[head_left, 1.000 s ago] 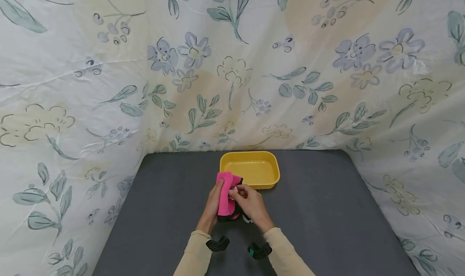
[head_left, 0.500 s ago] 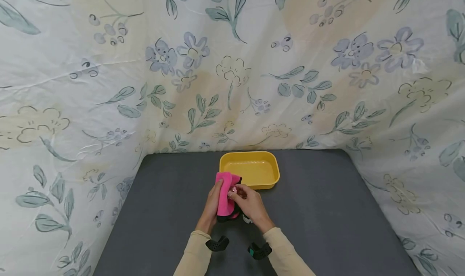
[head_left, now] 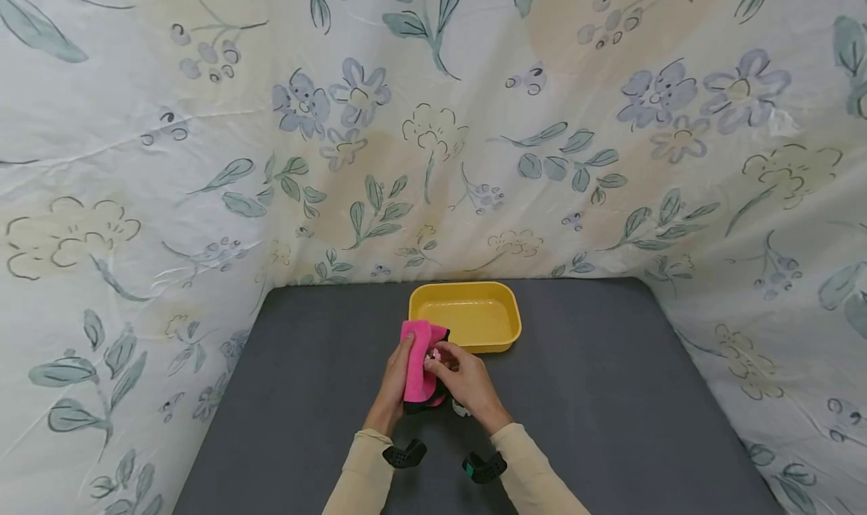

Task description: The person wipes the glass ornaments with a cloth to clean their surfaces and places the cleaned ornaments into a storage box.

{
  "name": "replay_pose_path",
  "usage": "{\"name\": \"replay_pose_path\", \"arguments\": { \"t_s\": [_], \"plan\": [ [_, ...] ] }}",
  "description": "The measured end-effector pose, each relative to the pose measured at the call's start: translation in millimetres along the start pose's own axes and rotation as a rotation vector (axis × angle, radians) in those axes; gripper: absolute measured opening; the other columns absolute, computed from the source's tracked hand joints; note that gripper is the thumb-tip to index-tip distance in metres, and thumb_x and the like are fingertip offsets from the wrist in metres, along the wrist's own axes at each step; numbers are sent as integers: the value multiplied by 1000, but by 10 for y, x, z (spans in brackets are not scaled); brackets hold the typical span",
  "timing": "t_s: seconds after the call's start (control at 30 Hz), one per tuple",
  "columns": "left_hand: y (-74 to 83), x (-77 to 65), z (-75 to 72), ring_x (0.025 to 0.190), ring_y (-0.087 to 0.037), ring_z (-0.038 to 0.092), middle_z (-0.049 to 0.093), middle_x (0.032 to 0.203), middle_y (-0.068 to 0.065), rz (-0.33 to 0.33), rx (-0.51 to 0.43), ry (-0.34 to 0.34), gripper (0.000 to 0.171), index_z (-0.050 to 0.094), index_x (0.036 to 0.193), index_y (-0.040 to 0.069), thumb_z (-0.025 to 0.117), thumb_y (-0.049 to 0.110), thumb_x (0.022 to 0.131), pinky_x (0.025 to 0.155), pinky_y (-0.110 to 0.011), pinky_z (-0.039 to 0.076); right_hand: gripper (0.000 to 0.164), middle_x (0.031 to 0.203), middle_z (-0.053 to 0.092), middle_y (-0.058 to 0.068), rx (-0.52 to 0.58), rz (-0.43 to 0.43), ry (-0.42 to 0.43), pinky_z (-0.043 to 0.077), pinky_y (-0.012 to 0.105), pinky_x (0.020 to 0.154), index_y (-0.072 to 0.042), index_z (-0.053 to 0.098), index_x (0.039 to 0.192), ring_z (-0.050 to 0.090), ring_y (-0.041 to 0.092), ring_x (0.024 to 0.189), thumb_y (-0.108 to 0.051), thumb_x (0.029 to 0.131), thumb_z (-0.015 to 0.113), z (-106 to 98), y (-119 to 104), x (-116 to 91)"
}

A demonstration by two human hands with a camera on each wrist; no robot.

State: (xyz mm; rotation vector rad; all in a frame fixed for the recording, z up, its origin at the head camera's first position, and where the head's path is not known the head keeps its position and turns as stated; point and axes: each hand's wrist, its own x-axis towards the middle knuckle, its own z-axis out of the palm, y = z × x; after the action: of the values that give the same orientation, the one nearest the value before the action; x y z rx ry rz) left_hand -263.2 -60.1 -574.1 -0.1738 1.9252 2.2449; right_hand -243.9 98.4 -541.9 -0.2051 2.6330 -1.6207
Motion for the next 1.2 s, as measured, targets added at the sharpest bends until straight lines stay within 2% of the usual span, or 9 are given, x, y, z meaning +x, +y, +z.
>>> {"name": "replay_pose_path", "arguments": {
  "t_s": [0.4, 0.63, 0.83, 1.03, 1.2],
  "plan": [
    [-16, 7, -12, 100, -14, 60, 59, 110, -1, -2, -1, 7, 68, 51, 137, 14, 41, 70, 99, 86, -30, 50, 49, 118, 71, 4, 0, -20, -19, 55, 38, 91, -17, 62, 135, 65, 18, 102, -45, 95, 70, 15, 6, 7],
    [-18, 24, -20, 101, -14, 60, 59, 113, -3, -4, 7, 6, 69, 50, 140, 15, 41, 70, 98, 86, -29, 51, 51, 123, 70, 7, 0, -29, -19, 56, 43, 94, -15, 61, 136, 66, 22, 109, -43, 95, 70, 28, 8, 14],
    [-25, 28, -26, 101, -15, 60, 59, 113, -3, -2, 12, 2, 68, 50, 140, 16, 40, 70, 99, 86, -30, 51, 50, 124, 69, 6, -10, -45, -20, 56, 40, 92, -15, 61, 137, 65, 20, 107, -41, 95, 70, 33, 7, 21],
    [-22, 19, -26, 100, -15, 60, 59, 112, -3, 3, 11, 13, 68, 51, 138, 15, 40, 70, 99, 85, -31, 50, 47, 123, 69, 4, -18, -50, -28, 56, 33, 88, -17, 61, 137, 63, 16, 103, -37, 96, 71, 43, 10, 18],
    [-25, 2, -28, 99, -15, 60, 59, 111, -4, -5, 15, 23, 68, 51, 138, 15, 40, 70, 99, 84, -30, 51, 47, 125, 68, 7, -22, -72, -35, 57, 33, 86, -14, 60, 138, 64, 18, 103, -33, 96, 71, 56, 29, 12]
  ]
}}
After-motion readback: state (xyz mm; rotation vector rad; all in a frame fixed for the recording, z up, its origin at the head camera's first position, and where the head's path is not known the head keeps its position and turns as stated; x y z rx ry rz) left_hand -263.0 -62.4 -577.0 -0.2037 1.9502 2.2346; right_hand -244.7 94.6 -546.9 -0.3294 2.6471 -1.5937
